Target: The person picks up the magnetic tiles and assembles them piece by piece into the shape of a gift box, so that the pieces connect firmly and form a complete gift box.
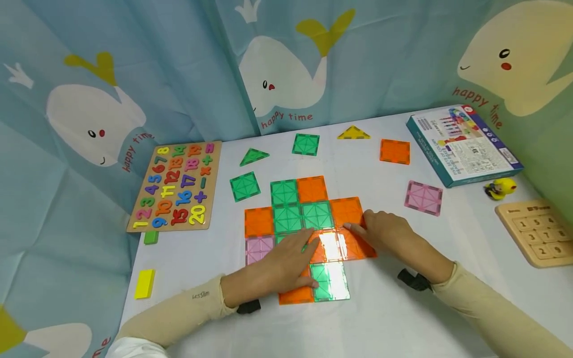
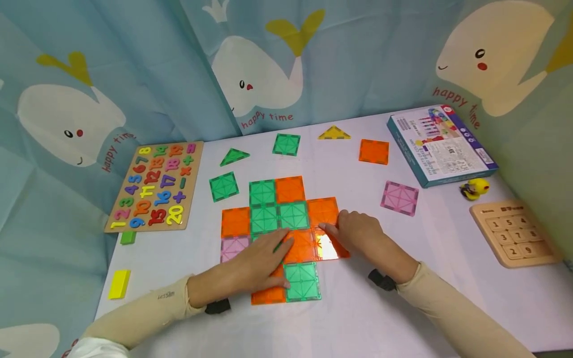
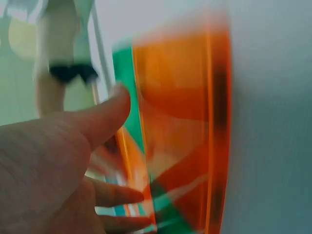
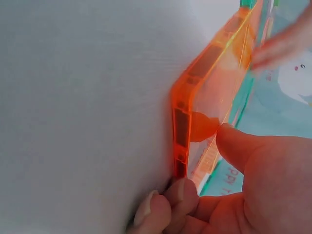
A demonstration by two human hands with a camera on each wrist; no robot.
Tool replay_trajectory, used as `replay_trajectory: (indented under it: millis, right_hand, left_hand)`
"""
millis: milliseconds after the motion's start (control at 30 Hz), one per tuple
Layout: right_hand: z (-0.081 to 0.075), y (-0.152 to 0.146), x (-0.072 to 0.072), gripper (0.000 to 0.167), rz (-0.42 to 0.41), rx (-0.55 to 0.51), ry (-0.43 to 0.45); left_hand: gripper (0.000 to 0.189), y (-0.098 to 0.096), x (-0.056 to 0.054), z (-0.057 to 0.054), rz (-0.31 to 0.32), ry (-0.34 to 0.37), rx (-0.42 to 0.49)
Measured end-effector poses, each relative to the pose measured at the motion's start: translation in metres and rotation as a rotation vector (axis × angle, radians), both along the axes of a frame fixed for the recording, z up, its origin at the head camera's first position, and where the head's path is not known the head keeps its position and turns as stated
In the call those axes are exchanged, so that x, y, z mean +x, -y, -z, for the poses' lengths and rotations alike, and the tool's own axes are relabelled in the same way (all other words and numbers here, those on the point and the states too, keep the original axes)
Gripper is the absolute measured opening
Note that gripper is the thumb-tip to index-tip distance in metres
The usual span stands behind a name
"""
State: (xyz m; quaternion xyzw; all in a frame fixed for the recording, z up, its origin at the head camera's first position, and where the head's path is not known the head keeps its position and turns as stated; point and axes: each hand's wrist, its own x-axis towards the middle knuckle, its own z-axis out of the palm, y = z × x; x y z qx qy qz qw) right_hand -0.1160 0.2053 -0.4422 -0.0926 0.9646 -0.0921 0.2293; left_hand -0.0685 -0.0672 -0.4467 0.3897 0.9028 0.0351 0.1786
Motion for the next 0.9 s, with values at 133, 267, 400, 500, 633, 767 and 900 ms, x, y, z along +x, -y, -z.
replay_trajectory:
  millis: [133, 267, 400, 500, 633, 767, 900]
  right_hand:
    - [-0.001, -0.003, -0.004, 0.059, 0.006, -0.02, 0.036]
    - [-0.001, -0.005, -0.01, 0.059, -0.005, -0.057, 0.086]
    - [0.001, -0.007, -0.016, 0.06, -0.024, -0.09, 0.105]
    - [0.001, -0.009, -0.017, 0.058, -0.023, -0.109, 0.114]
    - [0.002, -0.011, -0.018, 0.052, -0.016, -0.15, 0.112]
    - [0.003, -0.015, -0.018, 0.048, -0.009, -0.198, 0.112]
    - [0.003, -0.019, -0.017, 0.047, 0.0, -0.249, 0.122]
  left_hand:
    - [0.11, -0.006, 0.023, 0.001, 0.029, -0.041, -0.053]
    - [0.118, -0.007, 0.027, 0.003, 0.023, -0.041, -0.076]
    - [0.122, -0.008, 0.029, 0.004, 0.01, -0.026, -0.087]
    - [0.118, -0.009, 0.03, 0.005, 0.013, -0.037, -0.087]
    - [0.112, -0.008, 0.029, 0.004, 0.019, -0.025, -0.071]
    - [0.106, -0.007, 0.028, 0.002, 0.032, -0.002, -0.052]
    - [0.102, -0.005, 0.026, 0.002, 0.044, 0.012, -0.036]
